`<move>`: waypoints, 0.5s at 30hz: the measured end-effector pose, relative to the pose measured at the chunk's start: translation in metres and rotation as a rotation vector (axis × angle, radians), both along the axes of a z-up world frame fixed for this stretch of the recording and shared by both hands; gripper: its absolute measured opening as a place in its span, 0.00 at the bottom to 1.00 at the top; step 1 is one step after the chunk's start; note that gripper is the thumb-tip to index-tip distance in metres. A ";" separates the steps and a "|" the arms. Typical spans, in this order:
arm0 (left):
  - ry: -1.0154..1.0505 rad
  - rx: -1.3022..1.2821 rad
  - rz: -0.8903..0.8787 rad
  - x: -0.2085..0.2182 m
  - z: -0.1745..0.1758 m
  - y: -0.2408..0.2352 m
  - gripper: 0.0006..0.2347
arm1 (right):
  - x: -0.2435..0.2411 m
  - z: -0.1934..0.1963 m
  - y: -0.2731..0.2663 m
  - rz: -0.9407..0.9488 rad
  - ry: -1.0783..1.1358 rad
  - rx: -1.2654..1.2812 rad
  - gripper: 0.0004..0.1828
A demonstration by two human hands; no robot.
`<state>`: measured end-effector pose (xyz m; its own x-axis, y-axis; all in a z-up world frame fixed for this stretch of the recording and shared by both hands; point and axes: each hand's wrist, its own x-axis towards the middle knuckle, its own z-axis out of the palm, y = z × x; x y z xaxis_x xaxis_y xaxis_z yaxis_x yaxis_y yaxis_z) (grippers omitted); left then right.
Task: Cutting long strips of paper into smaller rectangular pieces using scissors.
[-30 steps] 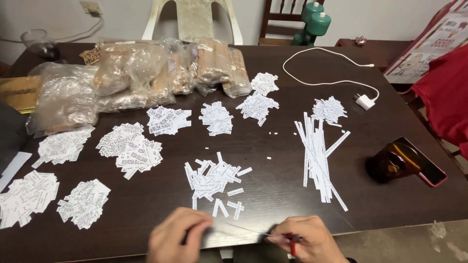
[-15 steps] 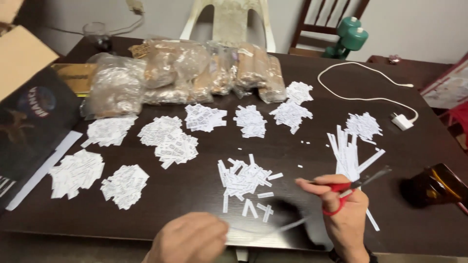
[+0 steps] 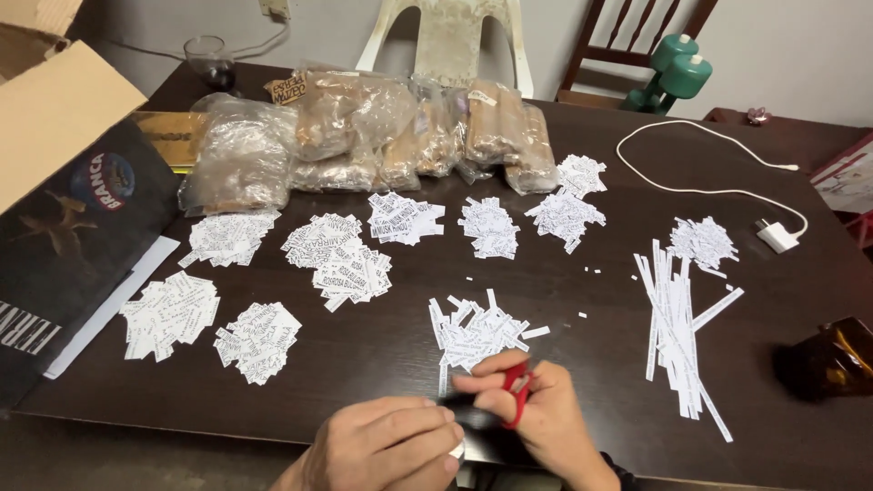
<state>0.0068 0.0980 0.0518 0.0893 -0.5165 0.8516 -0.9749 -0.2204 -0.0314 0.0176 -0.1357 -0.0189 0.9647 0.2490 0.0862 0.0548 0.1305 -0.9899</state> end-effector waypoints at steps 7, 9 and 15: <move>0.162 -0.113 -0.011 0.006 -0.023 0.001 0.08 | -0.006 0.026 0.010 0.395 0.236 0.158 0.06; 0.134 -0.130 0.027 0.008 -0.023 0.006 0.05 | -0.004 0.008 0.002 0.361 0.251 0.143 0.06; 0.024 -0.178 0.192 0.011 -0.024 0.043 0.04 | -0.005 0.005 -0.008 0.294 0.206 0.085 0.09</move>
<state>0.0179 0.1406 0.0276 0.1921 -0.3301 0.9242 -0.9147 -0.4015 0.0467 0.0129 -0.1436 -0.0137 0.8524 0.5182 -0.0700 -0.1964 0.1932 -0.9613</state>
